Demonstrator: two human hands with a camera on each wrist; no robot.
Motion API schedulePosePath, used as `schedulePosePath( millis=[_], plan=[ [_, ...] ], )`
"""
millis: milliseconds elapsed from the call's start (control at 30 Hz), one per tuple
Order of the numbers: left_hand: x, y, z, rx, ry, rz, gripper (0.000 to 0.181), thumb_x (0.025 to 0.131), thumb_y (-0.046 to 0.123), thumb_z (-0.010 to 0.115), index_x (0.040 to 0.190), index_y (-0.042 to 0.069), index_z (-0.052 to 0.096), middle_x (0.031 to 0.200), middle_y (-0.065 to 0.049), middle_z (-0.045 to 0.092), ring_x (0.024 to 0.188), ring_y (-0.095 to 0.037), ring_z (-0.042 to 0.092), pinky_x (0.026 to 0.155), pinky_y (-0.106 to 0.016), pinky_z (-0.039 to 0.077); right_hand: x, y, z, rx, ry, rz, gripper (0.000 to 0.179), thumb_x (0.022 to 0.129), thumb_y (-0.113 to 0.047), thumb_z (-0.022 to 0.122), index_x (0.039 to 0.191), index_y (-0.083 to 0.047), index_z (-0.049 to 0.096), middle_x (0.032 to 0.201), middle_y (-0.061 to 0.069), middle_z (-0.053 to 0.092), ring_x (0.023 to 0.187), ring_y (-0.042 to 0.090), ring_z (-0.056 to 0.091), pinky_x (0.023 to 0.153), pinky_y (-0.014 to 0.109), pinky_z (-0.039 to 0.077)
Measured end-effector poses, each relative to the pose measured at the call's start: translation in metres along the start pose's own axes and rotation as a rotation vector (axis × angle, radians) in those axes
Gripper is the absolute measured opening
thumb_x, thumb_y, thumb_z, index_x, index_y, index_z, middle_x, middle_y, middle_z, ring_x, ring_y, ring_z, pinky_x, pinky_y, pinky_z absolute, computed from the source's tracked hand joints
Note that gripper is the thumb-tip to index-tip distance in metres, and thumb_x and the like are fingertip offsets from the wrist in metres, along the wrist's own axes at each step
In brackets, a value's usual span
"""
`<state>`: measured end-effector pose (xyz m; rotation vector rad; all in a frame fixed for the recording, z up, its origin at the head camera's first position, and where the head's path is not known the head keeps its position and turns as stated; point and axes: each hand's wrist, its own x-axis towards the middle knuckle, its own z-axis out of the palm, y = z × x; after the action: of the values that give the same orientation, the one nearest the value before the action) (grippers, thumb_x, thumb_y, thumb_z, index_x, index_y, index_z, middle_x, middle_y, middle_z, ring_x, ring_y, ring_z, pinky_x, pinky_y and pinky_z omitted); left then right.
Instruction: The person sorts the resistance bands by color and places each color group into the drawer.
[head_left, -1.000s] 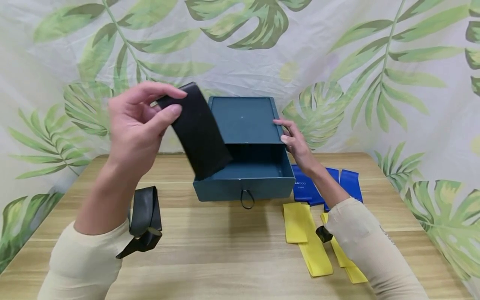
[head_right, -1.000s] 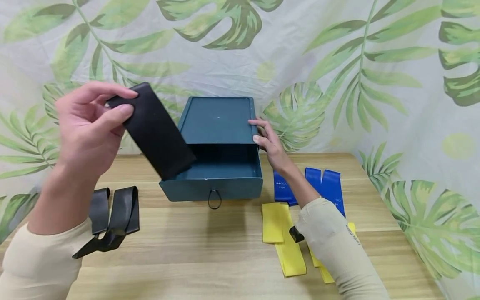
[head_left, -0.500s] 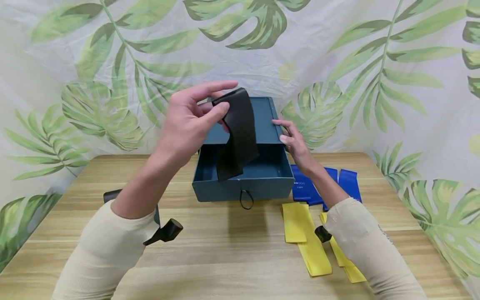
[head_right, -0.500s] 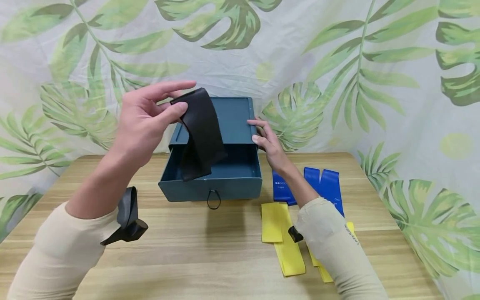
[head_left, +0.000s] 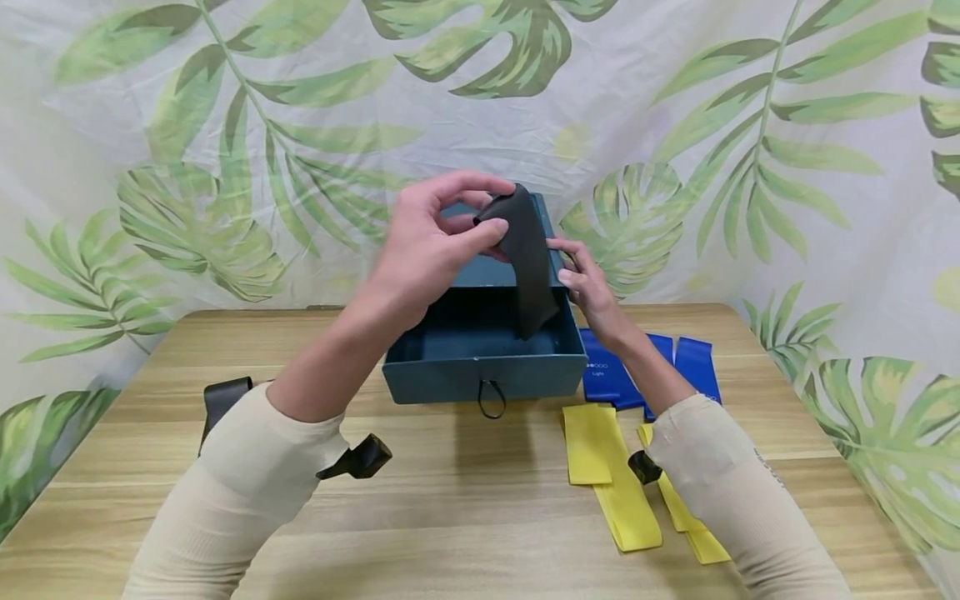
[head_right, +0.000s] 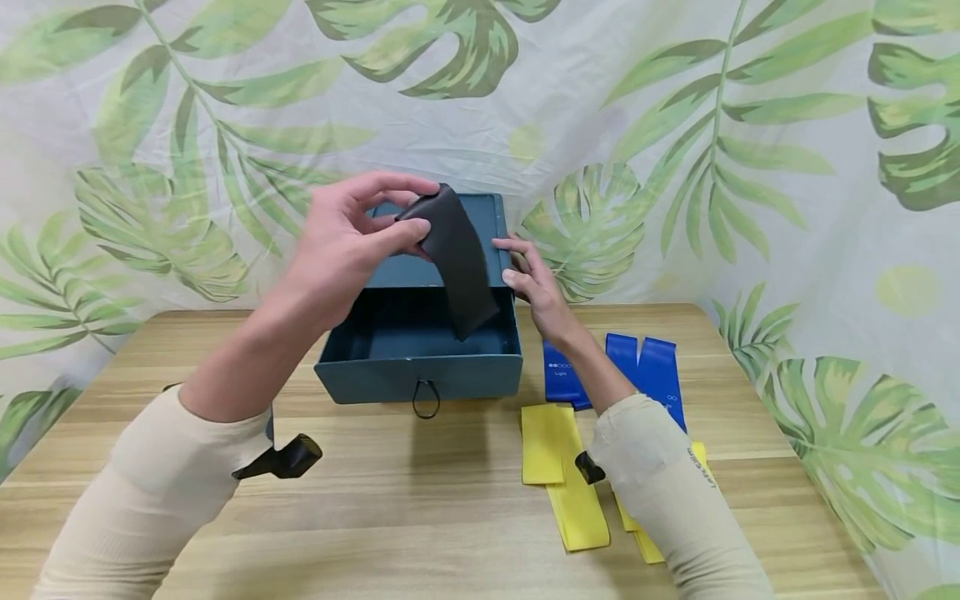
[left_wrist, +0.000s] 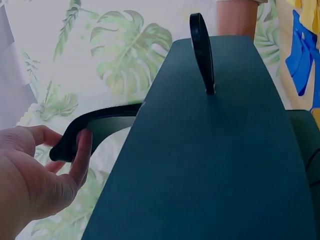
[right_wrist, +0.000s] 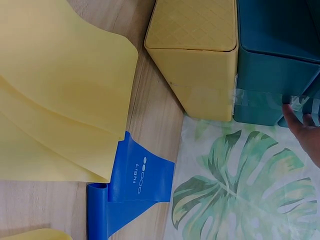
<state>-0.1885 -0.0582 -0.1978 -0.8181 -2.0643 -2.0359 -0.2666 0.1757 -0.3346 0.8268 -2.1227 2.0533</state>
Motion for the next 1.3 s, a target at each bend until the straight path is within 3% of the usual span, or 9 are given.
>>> schedulePosePath(
  millis=[167,400,633,700,833,1033,1167,1300],
  plan=[
    [0.001,-0.006,0.009,0.012,-0.021,-0.022,0.029,0.095,-0.008,0.065,0.124,-0.005,0.066,0.104,-0.021,0.061,0.078,-0.031,0.075,0.084,-0.041,0.062,0.000,0.001,-0.001,0.029,0.000,-0.011,0.054,0.096,-0.025,0.040,0.147,-0.006,0.041,0.168,0.012,0.024,0.145,0.037,0.037,0.115,0.062,0.028],
    [-0.003,-0.019,0.017,0.238,-0.046,0.013,0.025,0.094,-0.002,0.071,0.118,-0.003,0.071,0.097,-0.016,0.060,0.070,-0.024,0.074,0.074,-0.036,0.062,-0.001,0.003,-0.003,0.013,0.000,-0.017,0.053,0.096,-0.026,0.042,0.146,-0.008,0.043,0.170,0.014,0.016,0.155,0.036,0.019,0.119,0.072,0.011],
    [-0.006,-0.026,0.023,0.216,-0.049,-0.013,0.027,0.094,0.003,0.074,0.120,-0.003,0.069,0.100,-0.015,0.059,0.075,-0.025,0.076,0.077,-0.040,0.062,0.000,0.001,-0.002,0.016,0.006,0.004,0.057,0.096,-0.027,0.042,0.148,-0.004,0.039,0.169,0.012,0.021,0.145,0.039,0.036,0.116,0.066,0.025],
    [-0.009,-0.027,0.020,0.238,-0.063,-0.028,0.028,0.095,0.004,0.074,0.121,-0.002,0.069,0.101,-0.016,0.059,0.075,-0.024,0.076,0.076,-0.039,0.062,0.000,0.000,-0.001,0.005,0.003,0.010,0.061,0.096,-0.028,0.042,0.150,-0.002,0.036,0.169,0.012,0.019,0.148,0.036,0.032,0.117,0.067,0.022],
    [-0.019,-0.026,0.009,0.380,-0.081,-0.030,0.028,0.094,0.009,0.077,0.120,0.001,0.071,0.101,-0.013,0.063,0.073,-0.019,0.075,0.069,-0.034,0.058,0.001,-0.001,0.001,-0.010,-0.002,0.019,0.066,0.095,-0.029,0.044,0.154,-0.001,0.034,0.171,0.011,0.014,0.155,0.033,0.021,0.119,0.069,0.016],
    [-0.036,-0.026,-0.009,0.594,-0.096,0.050,0.026,0.091,0.010,0.079,0.114,0.001,0.071,0.092,-0.010,0.064,0.069,-0.018,0.068,0.068,-0.035,0.053,0.001,-0.002,0.001,-0.019,0.001,0.024,0.067,0.095,-0.028,0.044,0.154,0.000,0.034,0.171,0.010,0.013,0.154,0.037,0.021,0.120,0.069,0.015],
    [-0.046,-0.027,-0.019,0.655,-0.119,0.073,0.022,0.092,0.008,0.077,0.112,-0.001,0.071,0.090,-0.010,0.061,0.072,-0.019,0.064,0.071,-0.036,0.054,0.000,-0.001,0.000,-0.013,0.000,0.029,0.067,0.094,-0.027,0.044,0.154,0.001,0.033,0.172,0.009,0.013,0.153,0.038,0.023,0.120,0.068,0.015],
    [-0.053,-0.029,-0.027,0.668,-0.133,0.034,0.021,0.094,0.006,0.073,0.114,-0.001,0.071,0.089,-0.011,0.058,0.072,-0.020,0.060,0.072,-0.037,0.053,0.001,0.000,0.000,-0.012,0.003,0.027,0.066,0.094,-0.026,0.044,0.153,0.001,0.034,0.171,0.009,0.014,0.153,0.038,0.024,0.120,0.068,0.016]
  ],
)
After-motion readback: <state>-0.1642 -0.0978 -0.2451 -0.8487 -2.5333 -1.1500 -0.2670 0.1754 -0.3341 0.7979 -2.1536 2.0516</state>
